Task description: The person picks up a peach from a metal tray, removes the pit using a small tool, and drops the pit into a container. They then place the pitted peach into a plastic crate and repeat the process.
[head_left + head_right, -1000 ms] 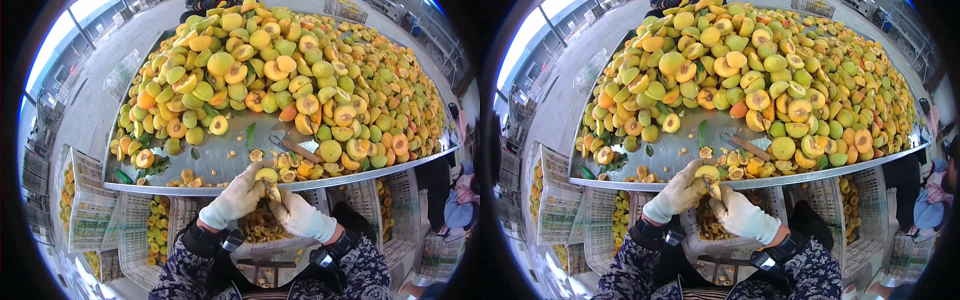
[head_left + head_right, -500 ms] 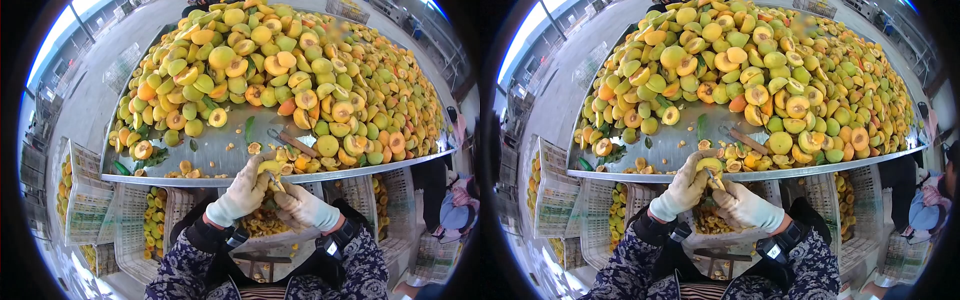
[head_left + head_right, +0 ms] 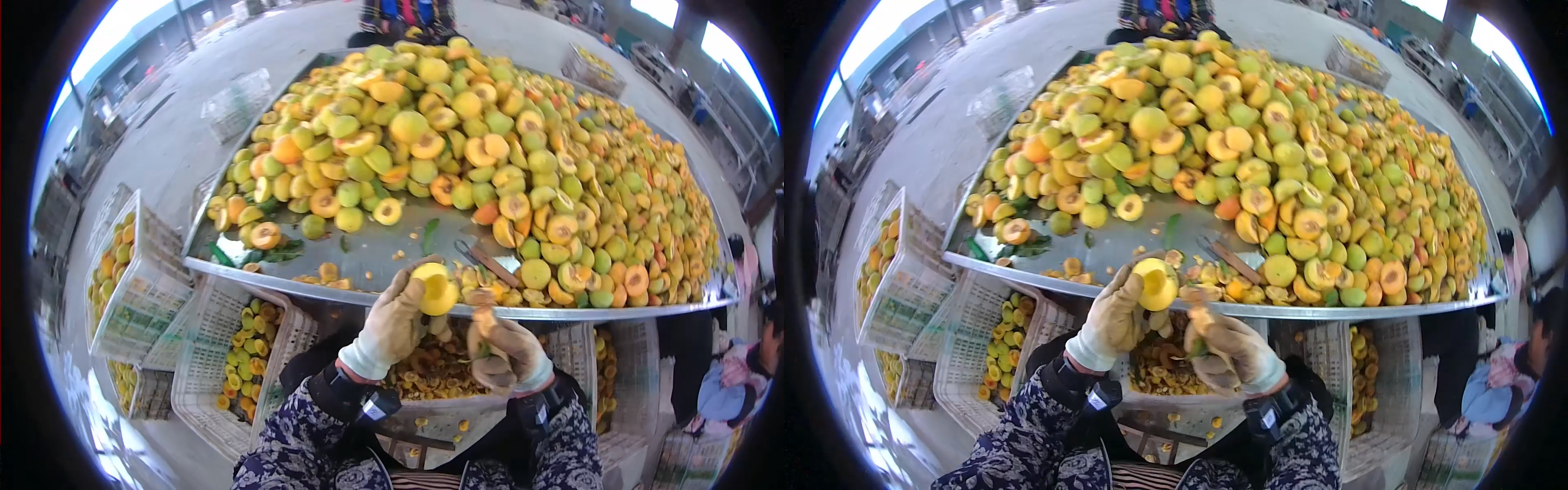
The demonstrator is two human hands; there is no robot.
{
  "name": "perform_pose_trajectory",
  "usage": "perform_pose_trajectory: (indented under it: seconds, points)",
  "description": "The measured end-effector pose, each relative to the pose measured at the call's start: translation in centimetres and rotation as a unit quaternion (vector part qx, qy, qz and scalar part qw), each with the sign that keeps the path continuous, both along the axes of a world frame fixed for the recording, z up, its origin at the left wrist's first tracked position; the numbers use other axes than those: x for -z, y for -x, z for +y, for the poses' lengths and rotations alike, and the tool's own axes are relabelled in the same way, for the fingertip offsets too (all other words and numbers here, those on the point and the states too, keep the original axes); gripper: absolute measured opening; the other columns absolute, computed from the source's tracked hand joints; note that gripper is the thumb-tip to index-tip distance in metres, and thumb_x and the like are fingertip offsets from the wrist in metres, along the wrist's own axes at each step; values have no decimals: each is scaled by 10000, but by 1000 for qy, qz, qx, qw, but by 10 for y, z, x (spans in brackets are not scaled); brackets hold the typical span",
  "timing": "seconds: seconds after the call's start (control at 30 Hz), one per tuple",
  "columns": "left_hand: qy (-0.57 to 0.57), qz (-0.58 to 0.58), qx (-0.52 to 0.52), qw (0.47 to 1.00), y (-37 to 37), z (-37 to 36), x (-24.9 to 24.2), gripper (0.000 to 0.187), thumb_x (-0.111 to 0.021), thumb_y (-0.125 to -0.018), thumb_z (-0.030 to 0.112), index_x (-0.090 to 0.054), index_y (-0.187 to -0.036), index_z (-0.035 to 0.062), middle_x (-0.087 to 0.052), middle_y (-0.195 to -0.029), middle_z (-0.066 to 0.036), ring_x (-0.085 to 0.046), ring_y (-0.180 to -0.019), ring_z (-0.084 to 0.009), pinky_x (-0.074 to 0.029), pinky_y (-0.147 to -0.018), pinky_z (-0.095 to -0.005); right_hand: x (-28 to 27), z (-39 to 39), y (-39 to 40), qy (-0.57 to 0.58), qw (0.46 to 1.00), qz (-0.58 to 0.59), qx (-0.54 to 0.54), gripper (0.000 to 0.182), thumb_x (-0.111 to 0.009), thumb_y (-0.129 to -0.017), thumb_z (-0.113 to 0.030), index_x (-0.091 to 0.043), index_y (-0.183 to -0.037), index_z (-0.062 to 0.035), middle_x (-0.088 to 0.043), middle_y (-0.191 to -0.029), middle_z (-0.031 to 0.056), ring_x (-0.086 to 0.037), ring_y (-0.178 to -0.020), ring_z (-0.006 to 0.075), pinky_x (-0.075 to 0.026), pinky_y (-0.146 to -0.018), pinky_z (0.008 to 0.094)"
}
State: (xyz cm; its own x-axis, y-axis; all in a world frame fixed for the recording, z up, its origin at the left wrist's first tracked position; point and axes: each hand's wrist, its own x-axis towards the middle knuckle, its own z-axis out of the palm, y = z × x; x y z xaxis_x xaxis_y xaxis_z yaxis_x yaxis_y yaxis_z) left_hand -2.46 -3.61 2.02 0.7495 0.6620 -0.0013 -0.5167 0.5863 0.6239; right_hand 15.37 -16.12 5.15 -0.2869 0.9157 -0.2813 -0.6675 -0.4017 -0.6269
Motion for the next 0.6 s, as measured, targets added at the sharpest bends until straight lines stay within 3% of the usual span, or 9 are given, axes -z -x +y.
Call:
perform_pose_trajectory:
  seconds: [0.07, 0.1, 0.13, 0.2, 0.27, 0.33, 0.37, 0.4, 0.6]
  points:
    - [-26, 21, -70, 997, 35, -1, -10, 592, -578, -953, 362, -354, -1420, 75, -577, -1185, -119, -592, -763, -199, -534, -622, -365, 1, -6, -3, -40, 995, -96, -1, 322, -617, -915, -340, -591, -972, -23, -487, -589, 55, -457, -439, 155, -360, -410, 269]
    - [-47, 52, -107, 992, 57, -1, -15, 591, -587, -947, 370, -360, -1417, 92, -589, -1155, -119, -581, -696, -190, -547, -610, -380, 15, -3, -4, -120, 909, -397, -32, 314, -614, -910, -328, -595, -969, -20, -541, -636, 118, -524, -498, 233, -412, -456, 323]
    - [-73, 58, -137, 986, 83, -2, -12, 551, -589, -959, 285, -360, -1415, 78, -593, -1147, -115, -609, -756, -196, -560, -642, -390, 34, 1, -3, -201, 729, -652, -49, 306, -612, -906, -316, -599, -966, -16, -596, -683, 181, -591, -557, 312, -464, -501, 378]
    - [-197, 224, -273, 915, 133, -13, -30, 489, -580, -962, 159, -384, -1400, 64, -593, -1146, -111, -629, -807, -184, -570, -650, -360, 63, -15, 5, -243, 497, -833, 19, 303, -613, -896, -287, -601, -1008, -6, -628, -723, 201, -643, -694, 367, -500, -630, 429]
    - [-221, 310, -375, 845, 194, -11, -30, 437, -552, -916, 13, -453, -1341, 44, -584, -1153, -89, -607, -876, -144, -538, -648, -257, 62, -21, 11, -151, 608, -778, -38, 340, -640, -880, -314, -600, -1021, -8, -640, -804, 250, -619, -795, 437, -493, -653, 448]
    - [-379, 508, -470, 614, 255, 9, -17, 347, -587, -879, 55, -557, -1224, 36, -655, -1031, -142, -646, -913, -264, -512, -820, -363, 51, -25, 26, -126, 642, -755, -46, 337, -593, -898, -378, -594, -1000, -57, -626, -791, 245, -607, -804, 458, -481, -665, 507]
    - [-422, 642, -434, 471, 279, 11, -22, 351, -623, -839, 115, -589, -1180, 39, -662, -1026, -177, -638, -949, -328, -507, -827, -405, 58, -26, 28, -151, 630, -760, -38, 370, -581, -903, -413, -586, -1003, -57, -630, -796, 240, -609, -817, 456, -482, -669, 505]
    - [-424, 745, -345, 381, 297, 18, -18, 347, -643, -809, 183, -617, -1124, 42, -660, -1026, -187, -626, -952, -368, -497, -838, -448, 51, -23, 31, -119, 615, -774, -96, 375, -578, -904, -424, -581, -997, -61, -637, -810, 232, -612, -836, 450, -484, -689, 504]
    - [-478, 659, -374, 444, 253, 158, 24, 295, -605, -851, 263, -626, -1045, 41, -644, -926, -210, -624, -920, -391, -495, -809, -463, 53, -1, 37, -109, 593, -786, -137, 355, -586, -894, -414, -577, -1015, -81, -656, -840, 209, -630, -844, 418, -497, -714, 488]
